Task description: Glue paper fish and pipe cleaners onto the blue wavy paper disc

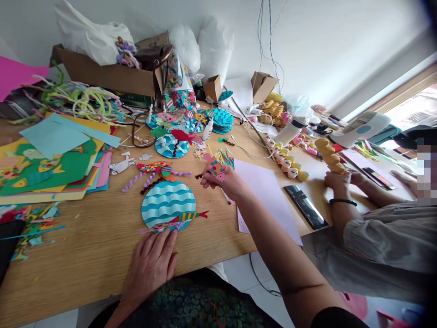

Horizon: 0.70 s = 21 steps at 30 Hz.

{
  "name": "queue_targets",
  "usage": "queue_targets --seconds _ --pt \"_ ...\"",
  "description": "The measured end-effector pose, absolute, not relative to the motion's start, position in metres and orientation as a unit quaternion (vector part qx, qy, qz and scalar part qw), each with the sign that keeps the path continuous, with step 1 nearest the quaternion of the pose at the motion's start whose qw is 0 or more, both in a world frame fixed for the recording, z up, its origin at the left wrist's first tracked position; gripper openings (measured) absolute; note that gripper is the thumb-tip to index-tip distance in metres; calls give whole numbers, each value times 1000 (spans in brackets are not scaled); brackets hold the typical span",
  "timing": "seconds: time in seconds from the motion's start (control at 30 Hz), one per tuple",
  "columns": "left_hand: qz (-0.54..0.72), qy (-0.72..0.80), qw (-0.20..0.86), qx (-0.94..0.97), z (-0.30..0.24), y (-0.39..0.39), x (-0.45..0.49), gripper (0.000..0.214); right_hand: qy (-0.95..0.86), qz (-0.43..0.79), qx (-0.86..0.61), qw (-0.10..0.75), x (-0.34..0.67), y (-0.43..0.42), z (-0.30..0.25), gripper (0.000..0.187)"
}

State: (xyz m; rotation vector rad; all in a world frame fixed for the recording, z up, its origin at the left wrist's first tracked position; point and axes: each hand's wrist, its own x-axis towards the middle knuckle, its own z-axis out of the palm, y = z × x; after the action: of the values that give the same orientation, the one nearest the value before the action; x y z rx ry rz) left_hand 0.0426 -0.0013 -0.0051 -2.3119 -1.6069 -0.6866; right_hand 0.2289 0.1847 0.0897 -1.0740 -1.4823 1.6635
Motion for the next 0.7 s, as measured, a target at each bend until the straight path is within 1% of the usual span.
queue_targets --seconds 0.2,0.37,0.43,0.57,0.7 --pt "-247 -556 121 -784 -6 -1 44 33 -605 585 -414 348 211 180 87 27" --pt "-233 -559 112 -788 -5 -3 45 34 -621 609 -385 310 201 174 84 26" --pt "-221 -563 104 -789 -5 -4 44 35 -613 614 -387 312 201 172 83 26" --pt "-208 -558 96 -797 -4 -4 43 36 -586 599 -414 355 212 170 80 26" --pt "-202 -551 109 -802 -4 -3 42 36 -552 549 -469 418 239 158 82 25"
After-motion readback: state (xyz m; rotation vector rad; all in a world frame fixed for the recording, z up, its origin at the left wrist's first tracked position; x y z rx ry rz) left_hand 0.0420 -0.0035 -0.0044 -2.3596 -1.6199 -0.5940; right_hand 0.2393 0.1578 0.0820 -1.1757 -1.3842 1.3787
